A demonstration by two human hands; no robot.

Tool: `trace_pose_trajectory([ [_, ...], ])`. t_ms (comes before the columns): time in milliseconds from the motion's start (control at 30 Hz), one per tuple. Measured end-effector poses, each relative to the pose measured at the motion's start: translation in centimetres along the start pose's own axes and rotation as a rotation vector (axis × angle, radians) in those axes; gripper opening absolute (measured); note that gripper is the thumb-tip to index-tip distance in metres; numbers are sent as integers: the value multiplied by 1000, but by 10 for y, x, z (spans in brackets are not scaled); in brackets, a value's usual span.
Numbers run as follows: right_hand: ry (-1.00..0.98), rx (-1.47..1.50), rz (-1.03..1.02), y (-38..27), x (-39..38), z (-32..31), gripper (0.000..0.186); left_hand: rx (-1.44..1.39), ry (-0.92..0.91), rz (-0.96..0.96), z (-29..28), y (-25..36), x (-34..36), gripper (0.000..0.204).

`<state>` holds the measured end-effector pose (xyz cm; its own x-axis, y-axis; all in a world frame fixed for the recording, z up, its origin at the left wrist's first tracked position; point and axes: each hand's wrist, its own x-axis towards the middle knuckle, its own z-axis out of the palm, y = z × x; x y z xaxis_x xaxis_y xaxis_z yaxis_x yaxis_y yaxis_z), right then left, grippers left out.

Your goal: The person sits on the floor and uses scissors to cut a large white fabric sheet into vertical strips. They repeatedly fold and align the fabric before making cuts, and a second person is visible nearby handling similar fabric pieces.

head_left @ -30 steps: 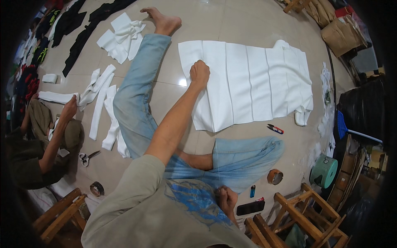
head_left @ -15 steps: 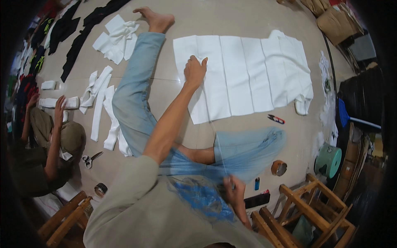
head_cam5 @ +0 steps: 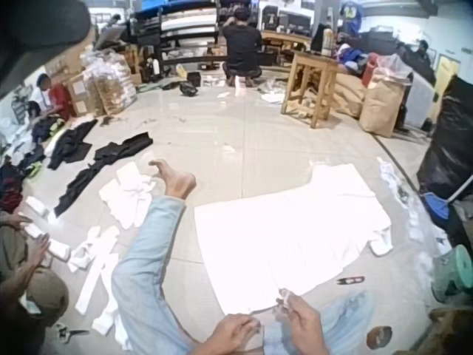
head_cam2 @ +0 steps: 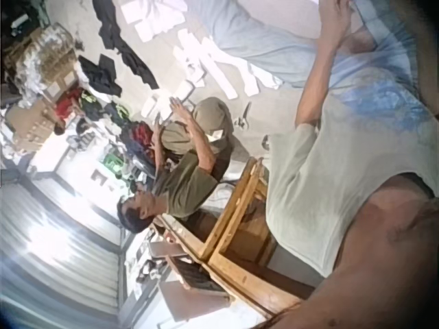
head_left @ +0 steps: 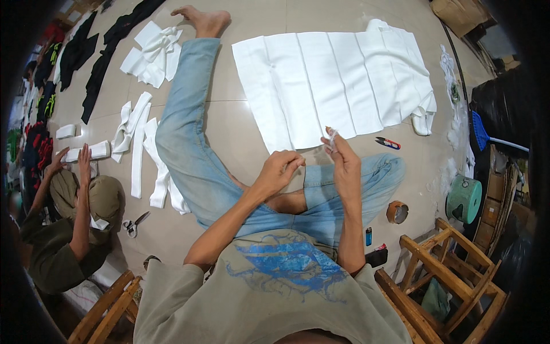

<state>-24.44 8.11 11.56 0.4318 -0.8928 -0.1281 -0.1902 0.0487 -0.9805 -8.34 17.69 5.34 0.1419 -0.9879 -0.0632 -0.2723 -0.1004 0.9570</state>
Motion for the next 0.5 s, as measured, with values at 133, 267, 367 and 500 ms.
trace_pose_trajectory([
  [133, -25, 35, 40, 32, -10, 23, 51, -202, 225, -76, 3, 10, 5, 17],
  [267, -136, 406, 244, 28, -8, 50, 69, -10, 424, -35, 29, 28, 9, 21],
  [367, -100, 570, 259, 22, -8, 49, 74, 18, 407, -64, 39, 21, 13, 22],
  [500, -124, 531, 358, 31, -4, 46, 67, -114, 379, -207, 30, 19, 22, 11],
])
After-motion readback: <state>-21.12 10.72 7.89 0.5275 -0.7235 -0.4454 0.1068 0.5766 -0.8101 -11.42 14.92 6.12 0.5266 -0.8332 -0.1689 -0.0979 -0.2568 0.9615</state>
